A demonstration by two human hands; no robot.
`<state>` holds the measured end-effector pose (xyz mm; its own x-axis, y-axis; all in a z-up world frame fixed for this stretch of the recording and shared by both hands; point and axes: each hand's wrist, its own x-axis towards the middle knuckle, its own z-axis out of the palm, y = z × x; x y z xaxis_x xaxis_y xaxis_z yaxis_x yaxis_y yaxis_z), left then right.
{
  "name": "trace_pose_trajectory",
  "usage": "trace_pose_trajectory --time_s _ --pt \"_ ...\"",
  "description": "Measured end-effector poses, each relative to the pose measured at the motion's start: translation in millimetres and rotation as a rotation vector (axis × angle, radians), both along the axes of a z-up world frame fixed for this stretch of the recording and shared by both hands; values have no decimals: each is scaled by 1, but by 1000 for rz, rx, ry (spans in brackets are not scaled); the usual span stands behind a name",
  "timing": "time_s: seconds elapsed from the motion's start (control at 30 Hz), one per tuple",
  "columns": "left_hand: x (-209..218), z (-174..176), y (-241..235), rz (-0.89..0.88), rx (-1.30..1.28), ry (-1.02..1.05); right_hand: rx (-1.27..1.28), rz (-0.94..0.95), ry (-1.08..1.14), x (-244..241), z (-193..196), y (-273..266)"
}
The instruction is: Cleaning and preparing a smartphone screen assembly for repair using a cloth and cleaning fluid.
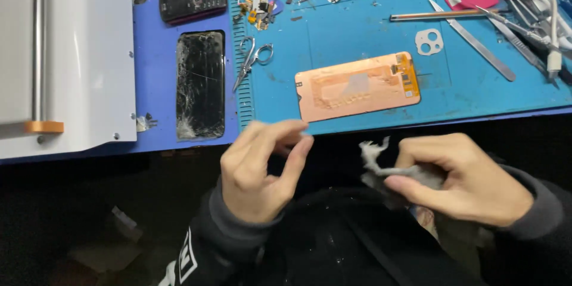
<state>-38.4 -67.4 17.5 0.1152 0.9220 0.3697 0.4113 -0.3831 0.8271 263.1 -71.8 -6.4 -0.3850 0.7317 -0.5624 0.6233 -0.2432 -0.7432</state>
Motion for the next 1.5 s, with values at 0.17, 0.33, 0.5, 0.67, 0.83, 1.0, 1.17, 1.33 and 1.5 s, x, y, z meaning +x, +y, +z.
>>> trace_pose_trajectory --time_s 0.17,0.33,0.5,0.67,0.83,1.0,1.17,1.33,1.5 --pt "32 -7 63 -68 383 573 758 -218 191 52 7 -2" --pt "41 -24 86 -45 308 677 843 -436 230 67 25 25" --pt "40 -27 103 -67 205 632 1117 -27 -82 130 -22 70" --pt "45 -23 94 -73 170 596 857 -385 198 109 -18 77" --pt "45 -15 62 -50 301 583 954 -200 -33 34 50 83" --pt "44 -19 51 -46 390 550 1142 124 62 10 61 97" --pt "42 -17 49 0 442 584 871 153 -278 11 46 103" --pt "41 3 53 48 397 129 813 -171 234 5 35 81" --pt "59 -46 71 -201 -20 -807 779 -458 601 -25 10 71"
